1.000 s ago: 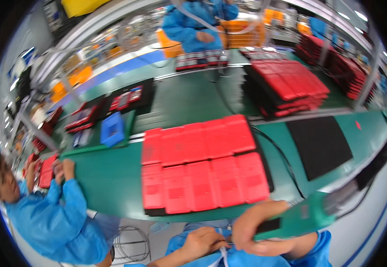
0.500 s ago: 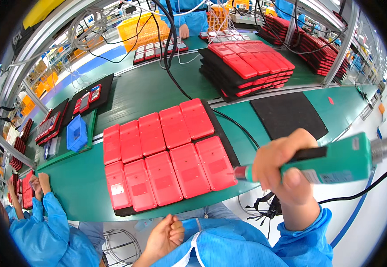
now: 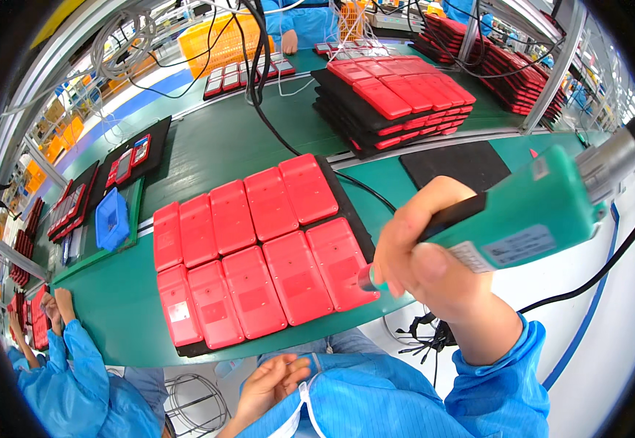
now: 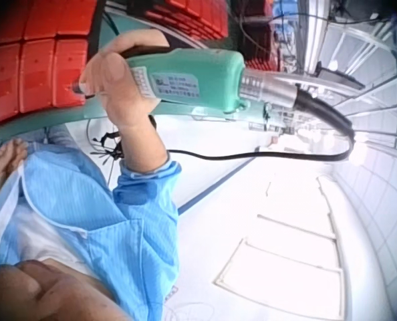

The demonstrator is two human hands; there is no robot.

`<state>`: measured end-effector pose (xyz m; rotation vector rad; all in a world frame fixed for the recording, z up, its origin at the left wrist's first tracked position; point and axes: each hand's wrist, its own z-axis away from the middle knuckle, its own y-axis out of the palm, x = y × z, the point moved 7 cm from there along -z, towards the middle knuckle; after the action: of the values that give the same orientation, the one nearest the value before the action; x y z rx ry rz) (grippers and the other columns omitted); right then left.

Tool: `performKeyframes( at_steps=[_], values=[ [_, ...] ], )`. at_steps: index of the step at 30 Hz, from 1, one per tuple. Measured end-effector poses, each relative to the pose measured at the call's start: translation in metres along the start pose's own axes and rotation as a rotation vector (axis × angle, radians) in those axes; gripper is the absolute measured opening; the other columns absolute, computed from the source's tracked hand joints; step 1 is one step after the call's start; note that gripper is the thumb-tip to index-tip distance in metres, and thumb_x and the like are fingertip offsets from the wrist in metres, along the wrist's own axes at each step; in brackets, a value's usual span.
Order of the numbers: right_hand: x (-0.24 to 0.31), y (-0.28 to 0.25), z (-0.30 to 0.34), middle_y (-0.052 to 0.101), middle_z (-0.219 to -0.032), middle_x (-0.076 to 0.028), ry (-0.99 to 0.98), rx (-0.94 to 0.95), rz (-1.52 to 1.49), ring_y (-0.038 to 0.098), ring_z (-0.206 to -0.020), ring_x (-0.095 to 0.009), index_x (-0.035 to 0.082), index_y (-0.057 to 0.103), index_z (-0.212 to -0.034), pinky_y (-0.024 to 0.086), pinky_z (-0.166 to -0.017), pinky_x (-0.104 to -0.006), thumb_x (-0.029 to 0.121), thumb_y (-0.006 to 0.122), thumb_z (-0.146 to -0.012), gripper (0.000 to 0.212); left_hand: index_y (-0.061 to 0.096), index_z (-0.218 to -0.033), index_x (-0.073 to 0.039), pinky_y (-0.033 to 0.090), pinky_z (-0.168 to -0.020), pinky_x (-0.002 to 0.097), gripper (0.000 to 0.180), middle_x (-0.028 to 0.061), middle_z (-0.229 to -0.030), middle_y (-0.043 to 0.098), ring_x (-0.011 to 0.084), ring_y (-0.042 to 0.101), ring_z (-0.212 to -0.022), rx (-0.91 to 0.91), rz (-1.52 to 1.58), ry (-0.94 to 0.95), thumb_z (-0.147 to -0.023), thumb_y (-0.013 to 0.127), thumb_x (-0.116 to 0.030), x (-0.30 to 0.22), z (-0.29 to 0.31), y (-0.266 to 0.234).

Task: The person fastens screws into red plastic housings using an electric screwdriver on an assembly line.

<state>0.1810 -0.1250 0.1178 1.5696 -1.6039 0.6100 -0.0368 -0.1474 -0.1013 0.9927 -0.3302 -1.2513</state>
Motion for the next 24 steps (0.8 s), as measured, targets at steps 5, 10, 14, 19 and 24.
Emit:
performKeyframes(
  at_steps=[5,10,14,19,24],
  values=[
    [0.008,0.035,0.002,0.043,-0.045,0.0,-0.058,0.123,-0.184,0.044,-0.035,-0.01,0.005,0.038,-0.081,0.042,-0.039,-0.0245,0.026,0.051,-0.082,0.025,0.047,-0.105,0.001,0.038,-0.054,0.0174,0.031,0.0116,-0.095,0.055,0.0092,0.049,-0.063,0.252,-0.263,-0.035,-0.09,0.043,-0.025,-0.01,-0.014,0.06],
    [0.021,0.045,0.008,0.048,-0.046,-0.002,-0.069,0.148,-0.205,0.049,-0.036,-0.012,0.005,0.041,-0.079,0.044,-0.038,-0.024,0.028,0.055,-0.081,0.028,0.053,-0.095,0.001,0.028,-0.043,0.016,0.029,0.0062,-0.077,0.056,0.007,0.039,-0.052,0.306,-0.178,-0.081,-0.088,0.046,-0.027,-0.005,-0.022,0.074],
    [0.018,0.05,0.009,0.048,-0.047,-0.002,-0.068,0.21,-0.239,0.05,-0.036,-0.012,0.006,0.042,-0.08,0.046,-0.039,-0.0245,0.028,0.054,-0.082,0.026,0.054,-0.09,-0.002,0.026,-0.041,0.0154,0.024,0.0051,-0.071,0.054,0.0068,0.04,-0.051,0.284,-0.121,-0.04,-0.087,0.048,-0.024,-0.007,-0.018,0.069],
    [0.02,0.045,0.013,0.05,-0.049,-0.003,-0.058,0.216,-0.32,0.051,-0.041,-0.015,0.003,0.046,-0.085,0.047,-0.044,-0.0286,0.025,0.06,-0.078,0.027,0.054,-0.088,-0.003,0.025,-0.041,0.0159,0.021,0.0046,-0.07,0.052,0.007,0.038,-0.05,0.324,-0.05,-0.025,-0.087,0.048,-0.023,-0.006,-0.02,0.066],
    [0.019,0.051,0.015,0.051,-0.052,-0.005,-0.024,0.219,-0.444,0.053,-0.047,-0.018,0.001,0.051,-0.088,0.047,-0.048,-0.0329,0.02,0.066,-0.073,0.028,0.053,-0.086,-0.005,0.025,-0.042,0.0188,0.022,0.0037,-0.064,0.047,0.0083,0.034,-0.049,0.316,-0.103,-0.001,-0.089,0.043,-0.025,-0.008,-0.015,0.069]
  ],
)
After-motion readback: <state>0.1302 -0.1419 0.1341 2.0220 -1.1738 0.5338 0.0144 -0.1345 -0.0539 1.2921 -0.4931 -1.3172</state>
